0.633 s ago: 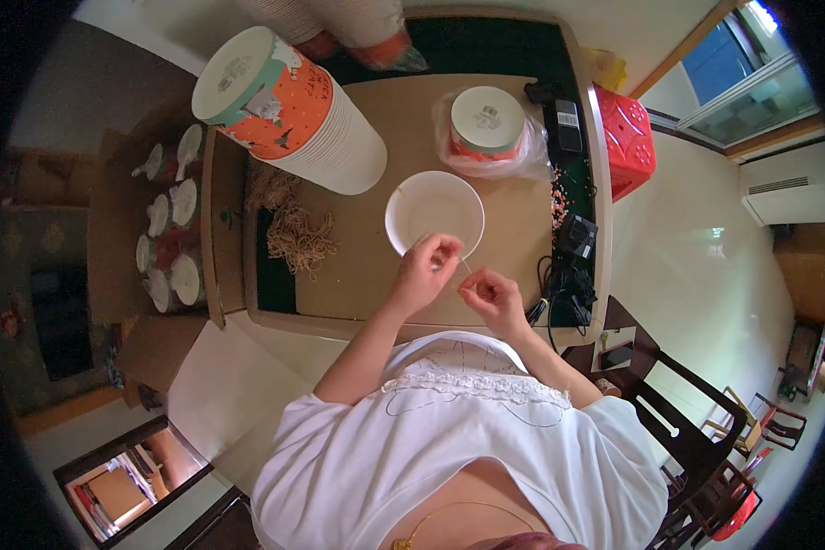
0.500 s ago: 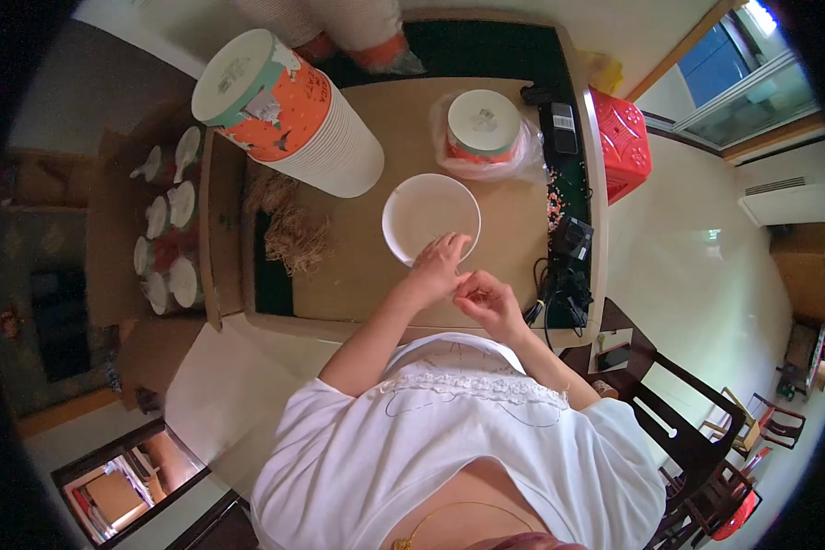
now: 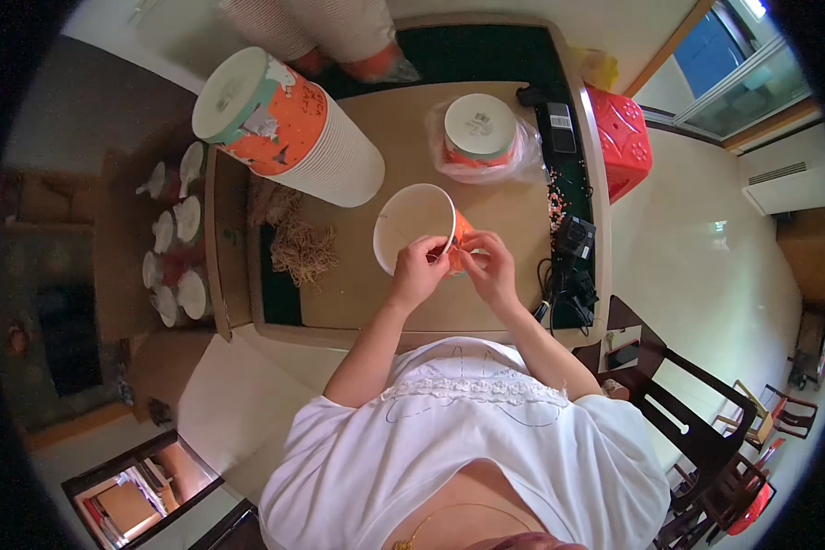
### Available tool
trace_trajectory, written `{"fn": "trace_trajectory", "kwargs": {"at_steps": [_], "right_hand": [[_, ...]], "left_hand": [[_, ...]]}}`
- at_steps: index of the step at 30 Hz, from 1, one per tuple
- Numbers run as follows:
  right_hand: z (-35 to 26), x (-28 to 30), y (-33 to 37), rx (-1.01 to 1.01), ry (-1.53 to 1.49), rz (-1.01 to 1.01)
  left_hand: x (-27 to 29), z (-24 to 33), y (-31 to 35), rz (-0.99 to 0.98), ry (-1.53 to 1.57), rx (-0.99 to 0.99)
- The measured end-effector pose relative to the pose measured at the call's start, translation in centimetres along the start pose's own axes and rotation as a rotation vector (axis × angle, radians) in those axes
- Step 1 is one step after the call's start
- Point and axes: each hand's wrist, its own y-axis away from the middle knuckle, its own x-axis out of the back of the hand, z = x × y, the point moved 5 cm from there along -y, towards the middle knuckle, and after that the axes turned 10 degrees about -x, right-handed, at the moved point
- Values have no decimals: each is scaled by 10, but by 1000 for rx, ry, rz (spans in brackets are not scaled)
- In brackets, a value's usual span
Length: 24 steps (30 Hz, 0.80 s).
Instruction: Punching holes in decorative paper cups and threading string through them to create handles.
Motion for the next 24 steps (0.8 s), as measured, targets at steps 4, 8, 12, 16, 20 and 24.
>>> {"fn": "trace_trajectory", "kwargs": {"at_steps": [4, 8, 12, 16, 20, 24], "right_hand": [[1, 0, 0, 15, 72, -81], [3, 2, -1, 14, 109, -76], [0, 4, -3, 18, 122, -47], [-1, 4, -4, 11, 188, -43], [0, 5, -4, 36, 243, -30], [14, 10, -5, -11, 241, -34]], "left_hand": [[-1, -1, 0, -8, -4, 14], [-3, 0, 0, -20, 2, 22], [-5, 3, 1, -41, 27, 84], [-10, 0, 2, -79, 34, 140], [-11, 1, 2, -86, 55, 90], [-15, -7, 1, -101, 16, -32]]}}
